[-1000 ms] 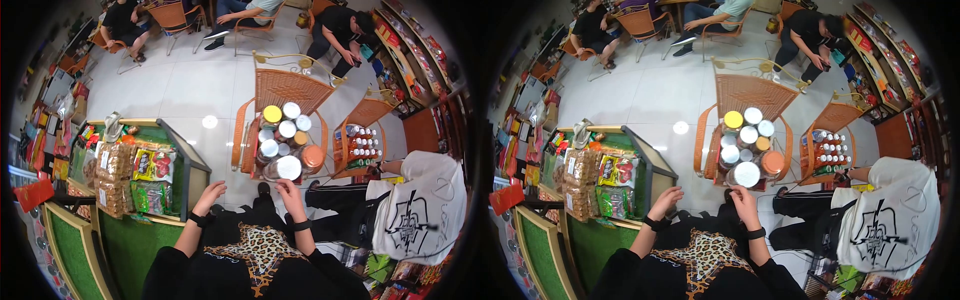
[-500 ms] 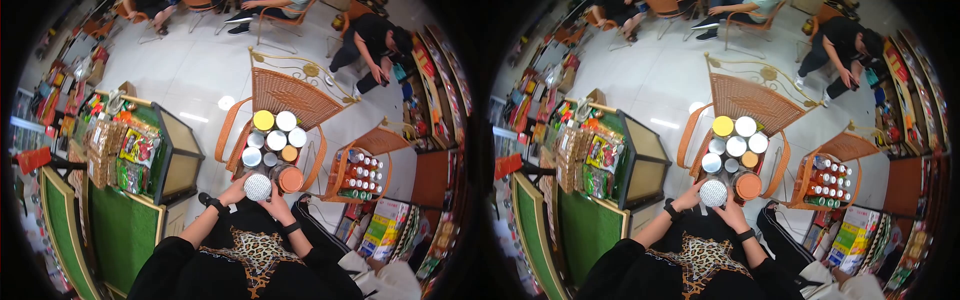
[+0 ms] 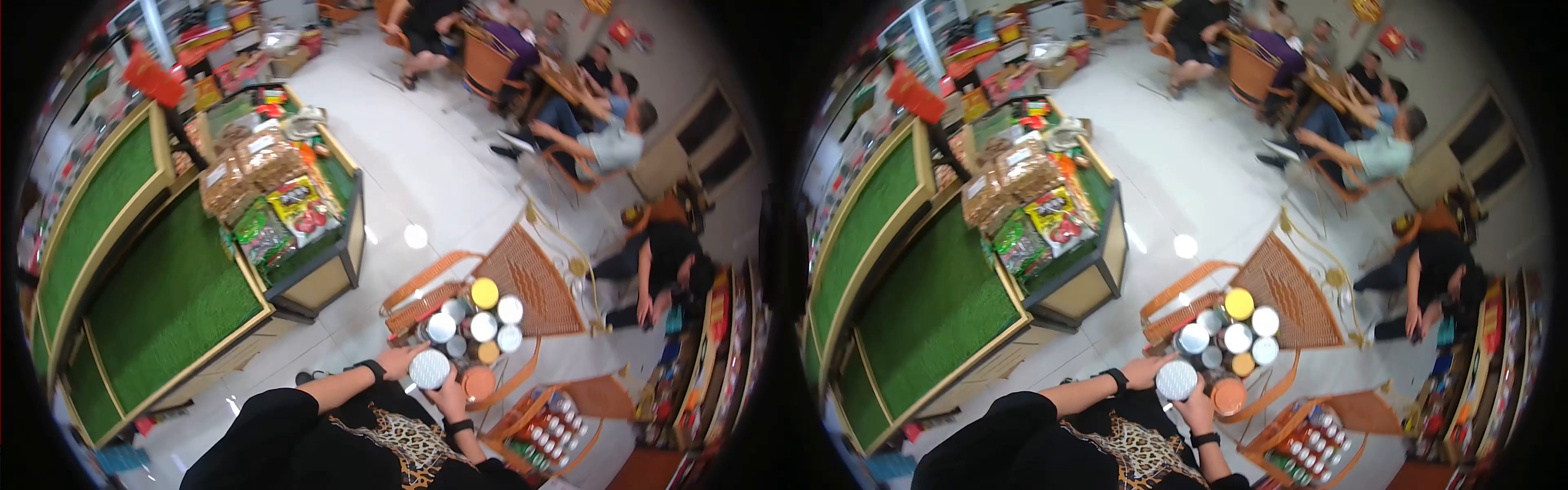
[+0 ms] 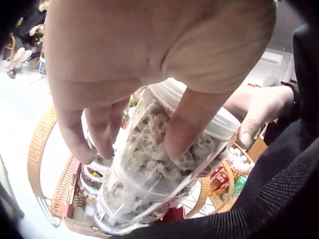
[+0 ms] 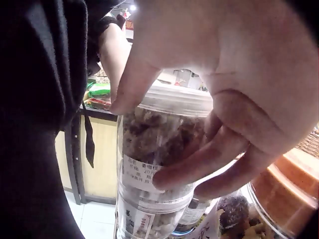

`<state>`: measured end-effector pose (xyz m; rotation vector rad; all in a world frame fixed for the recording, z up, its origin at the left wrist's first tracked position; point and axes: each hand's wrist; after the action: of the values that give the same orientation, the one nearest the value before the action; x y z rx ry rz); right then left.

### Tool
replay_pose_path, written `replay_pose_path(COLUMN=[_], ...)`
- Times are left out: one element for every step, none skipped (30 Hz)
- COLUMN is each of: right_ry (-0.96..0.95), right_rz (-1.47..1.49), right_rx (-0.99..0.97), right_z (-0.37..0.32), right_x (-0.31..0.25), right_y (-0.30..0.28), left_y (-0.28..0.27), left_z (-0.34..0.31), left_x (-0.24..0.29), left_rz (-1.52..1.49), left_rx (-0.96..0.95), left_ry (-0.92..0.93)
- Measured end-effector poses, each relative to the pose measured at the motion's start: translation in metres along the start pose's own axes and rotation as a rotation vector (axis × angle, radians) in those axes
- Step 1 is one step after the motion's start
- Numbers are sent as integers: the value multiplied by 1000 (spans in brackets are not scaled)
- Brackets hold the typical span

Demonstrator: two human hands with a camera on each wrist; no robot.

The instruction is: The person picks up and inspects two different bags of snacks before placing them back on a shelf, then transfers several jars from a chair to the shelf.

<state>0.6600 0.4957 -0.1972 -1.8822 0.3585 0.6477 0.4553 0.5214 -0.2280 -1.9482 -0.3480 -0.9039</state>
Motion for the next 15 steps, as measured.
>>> replay_pose_path(right_ry=[35,76,86,86,42,2,-22,-85,-148,-168,-208,-249,-322,-346,-406], right_rz=[-53,-105,-159,-177,-153,-125,-133,-103,-72,-73,-84,-96,-38,-40,28], right_rx=[-31,-60,-57,-56,-23,10,10,15,18,14,-19,-52,-53,-61,-111], right_z=[1,-2,-3,-5,-6,-9,-10,-11,-12,-13,-14,-16,-18,-18,-18], right_x=[-6,-19,-32,-40,-51,-63,-77,-94,-111,-131,-153,-174,-193,-207,-221], right_y=[-3,-9,-14,-16,-17,-18,-18,-19,-19,-18,-17,-13,-5,5,16], left_y=[4,-5,-3,-10,-19,-42,-60,-68,-75,-85,-95,-104,-111,-118,-124], left_z=[0,-7,-11,-19,-27,-48,-65,-79,-93,-112,-132,-155,-177,-200,-222], left_x=[-7,-3,-8,-7,-8,5,10,4,-3,-7,-11,-14,-19,-24,-31], left_rz=[17,32,31,31,29,-19,-64,-58,-89,-119,-108,-105,-163,-221,-252], left_rx=[-3,18,78,131,166,210,249,270,334,397,358,375,396,418,433], left_ry=[2,14,45,77,69,87,107,100,139,176,103,91,83,76,72])
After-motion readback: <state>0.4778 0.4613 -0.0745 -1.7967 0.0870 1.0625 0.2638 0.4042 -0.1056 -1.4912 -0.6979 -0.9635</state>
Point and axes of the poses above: each hand's wrist, its own z-axis towards the middle knuckle, its own y-axis out of the palm, x = y × z, and after that the axes turned 1 degree about -x, right-handed
